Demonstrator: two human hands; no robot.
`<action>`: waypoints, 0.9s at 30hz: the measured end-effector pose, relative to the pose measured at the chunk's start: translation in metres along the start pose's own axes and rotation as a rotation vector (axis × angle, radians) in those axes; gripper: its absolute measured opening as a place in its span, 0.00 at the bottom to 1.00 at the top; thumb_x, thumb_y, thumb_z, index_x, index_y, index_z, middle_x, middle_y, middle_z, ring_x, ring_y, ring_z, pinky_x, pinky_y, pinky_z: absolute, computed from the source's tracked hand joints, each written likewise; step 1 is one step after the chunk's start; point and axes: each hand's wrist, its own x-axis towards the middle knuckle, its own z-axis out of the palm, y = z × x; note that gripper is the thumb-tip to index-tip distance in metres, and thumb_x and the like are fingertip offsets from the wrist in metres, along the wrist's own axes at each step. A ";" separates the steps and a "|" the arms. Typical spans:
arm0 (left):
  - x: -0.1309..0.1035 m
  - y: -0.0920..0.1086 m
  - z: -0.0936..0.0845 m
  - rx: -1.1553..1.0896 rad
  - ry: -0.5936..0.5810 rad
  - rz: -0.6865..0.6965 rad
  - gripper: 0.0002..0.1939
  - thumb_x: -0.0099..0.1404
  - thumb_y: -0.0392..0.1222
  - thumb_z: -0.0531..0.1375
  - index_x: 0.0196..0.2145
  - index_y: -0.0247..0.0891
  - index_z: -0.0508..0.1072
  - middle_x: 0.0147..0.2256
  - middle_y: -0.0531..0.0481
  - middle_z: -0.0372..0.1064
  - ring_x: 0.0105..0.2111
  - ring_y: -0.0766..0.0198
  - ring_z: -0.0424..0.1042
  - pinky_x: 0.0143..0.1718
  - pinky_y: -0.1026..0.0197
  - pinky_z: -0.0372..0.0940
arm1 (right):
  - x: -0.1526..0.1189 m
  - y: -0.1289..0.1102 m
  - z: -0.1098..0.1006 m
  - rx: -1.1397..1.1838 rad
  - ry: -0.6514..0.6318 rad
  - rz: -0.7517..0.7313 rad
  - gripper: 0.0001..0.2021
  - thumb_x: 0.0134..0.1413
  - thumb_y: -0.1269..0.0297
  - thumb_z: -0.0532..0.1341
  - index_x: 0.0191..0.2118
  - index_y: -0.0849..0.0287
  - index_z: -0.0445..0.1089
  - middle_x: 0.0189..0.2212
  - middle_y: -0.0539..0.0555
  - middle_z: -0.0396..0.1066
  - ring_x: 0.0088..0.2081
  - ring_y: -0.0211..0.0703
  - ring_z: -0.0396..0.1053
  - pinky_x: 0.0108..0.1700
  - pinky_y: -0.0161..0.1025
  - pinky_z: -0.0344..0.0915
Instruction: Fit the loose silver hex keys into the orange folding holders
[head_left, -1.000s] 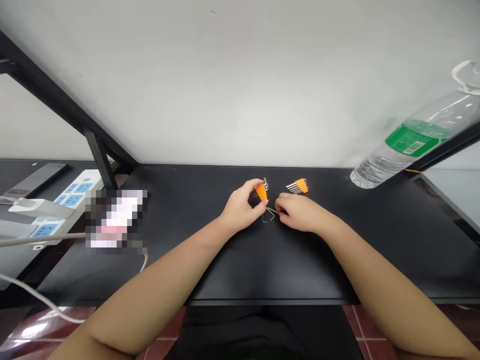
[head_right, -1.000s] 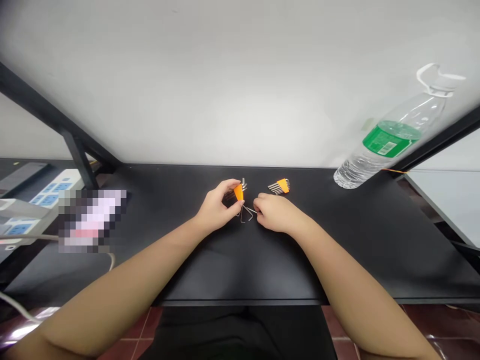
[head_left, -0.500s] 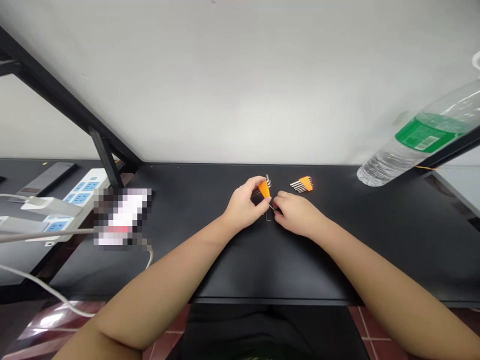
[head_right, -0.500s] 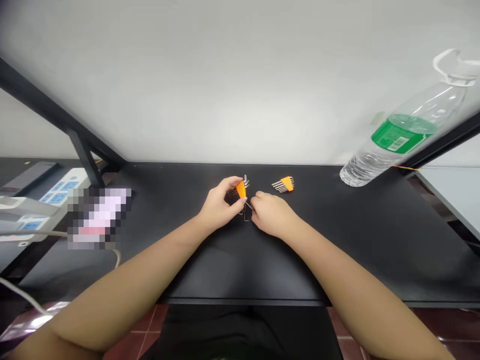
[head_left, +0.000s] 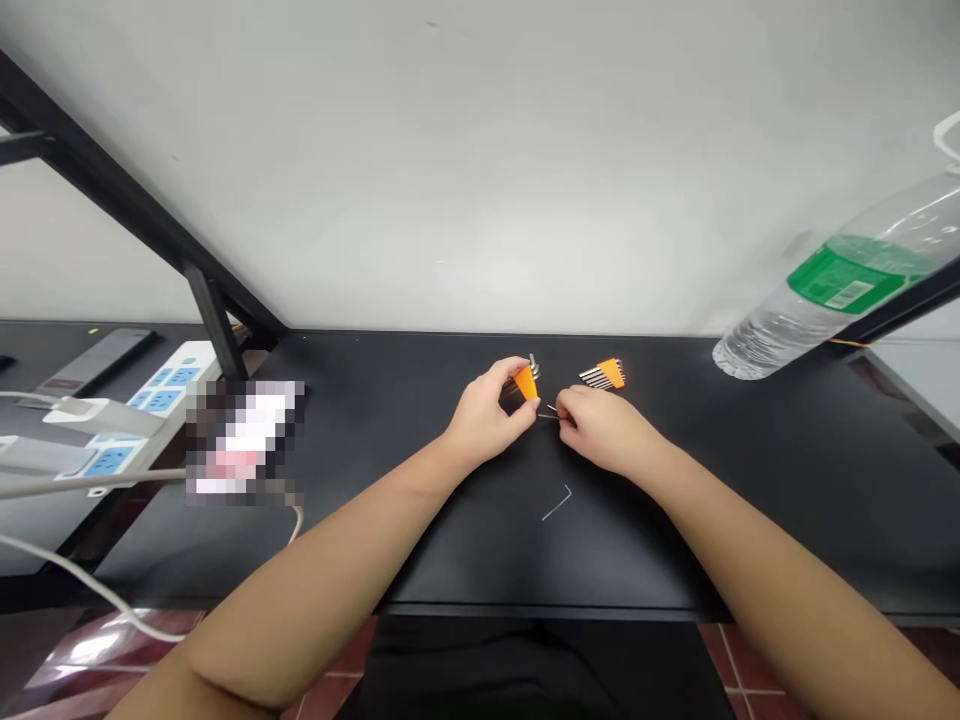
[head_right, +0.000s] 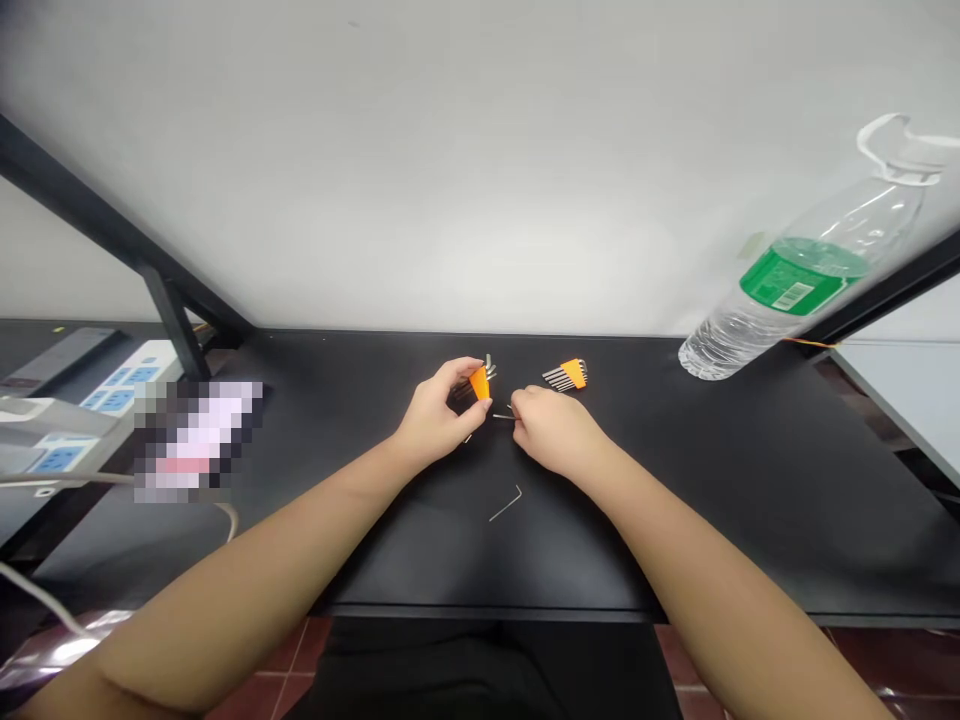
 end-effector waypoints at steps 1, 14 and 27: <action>0.000 0.000 0.000 -0.002 0.003 -0.003 0.24 0.62 0.38 0.65 0.56 0.42 0.70 0.50 0.47 0.77 0.51 0.58 0.78 0.56 0.55 0.74 | 0.001 0.005 -0.002 0.047 0.033 -0.019 0.06 0.59 0.75 0.58 0.34 0.57 0.68 0.34 0.54 0.72 0.34 0.43 0.69 0.34 0.37 0.60; -0.001 0.000 0.001 0.042 0.005 0.062 0.27 0.62 0.39 0.64 0.59 0.39 0.70 0.52 0.44 0.76 0.49 0.56 0.78 0.54 0.53 0.75 | 0.001 0.017 -0.004 0.236 0.398 -0.216 0.12 0.70 0.68 0.56 0.46 0.56 0.78 0.41 0.56 0.74 0.39 0.43 0.73 0.44 0.41 0.68; 0.000 0.000 -0.002 0.117 -0.009 0.174 0.24 0.63 0.37 0.64 0.57 0.40 0.71 0.52 0.44 0.76 0.51 0.54 0.77 0.56 0.48 0.72 | 0.004 0.024 0.003 0.177 0.502 -0.337 0.11 0.69 0.70 0.57 0.43 0.56 0.78 0.37 0.55 0.71 0.33 0.40 0.70 0.35 0.38 0.66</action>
